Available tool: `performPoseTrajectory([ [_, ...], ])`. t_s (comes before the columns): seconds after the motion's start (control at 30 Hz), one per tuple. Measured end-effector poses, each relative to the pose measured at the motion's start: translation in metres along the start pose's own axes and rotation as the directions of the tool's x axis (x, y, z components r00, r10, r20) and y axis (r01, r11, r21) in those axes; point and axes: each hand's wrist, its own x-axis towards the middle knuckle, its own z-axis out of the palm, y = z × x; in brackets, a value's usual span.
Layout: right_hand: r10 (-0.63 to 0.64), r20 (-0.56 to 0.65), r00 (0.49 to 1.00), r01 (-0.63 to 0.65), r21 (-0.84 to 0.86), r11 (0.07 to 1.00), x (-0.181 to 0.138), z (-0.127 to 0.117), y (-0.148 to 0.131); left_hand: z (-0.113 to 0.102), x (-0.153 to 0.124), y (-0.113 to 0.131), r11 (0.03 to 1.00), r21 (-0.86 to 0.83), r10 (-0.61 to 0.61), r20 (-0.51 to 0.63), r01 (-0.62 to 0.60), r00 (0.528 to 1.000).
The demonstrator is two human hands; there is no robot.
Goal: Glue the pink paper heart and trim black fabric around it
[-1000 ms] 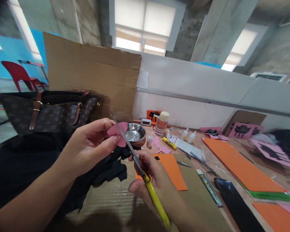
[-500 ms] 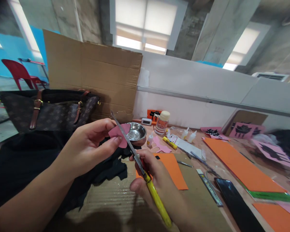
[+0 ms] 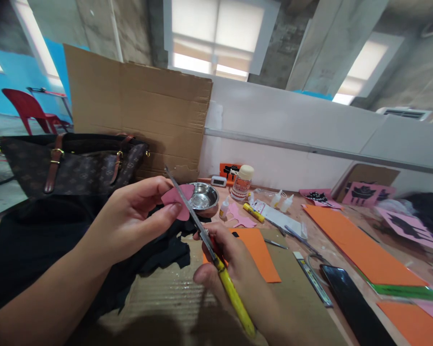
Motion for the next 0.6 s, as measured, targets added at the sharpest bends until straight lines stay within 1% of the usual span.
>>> performPoseTrajectory([
  [0.17, -0.001, 0.006, 1.000, 0.001, 0.002, 1.000, 0.002, 0.000, -0.001, -0.001, 0.001, 0.002, 0.999, -0.028, -0.020, 0.015, 0.021, 1.000],
  [0.3, 0.032, 0.000, 0.999, -0.032, -0.021, 0.999, 0.002, -0.001, 0.005, -0.001, 0.002, 0.004, 0.999, -0.051, -0.012, 0.022, 0.013, 1.000],
  [0.43, 0.043, -0.018, 0.999, -0.042, 0.031, 0.999, 0.003, -0.001, 0.012, -0.001, 0.001, 0.003, 0.995, -0.094, -0.022, 0.031, 0.025, 0.999],
  [0.6, 0.037, 0.049, 0.998, -0.041, 0.079, 0.996, 0.003, 0.000, 0.005, -0.001, 0.002, -0.001, 0.987, -0.153, -0.051, 0.045, 0.057, 0.998],
])
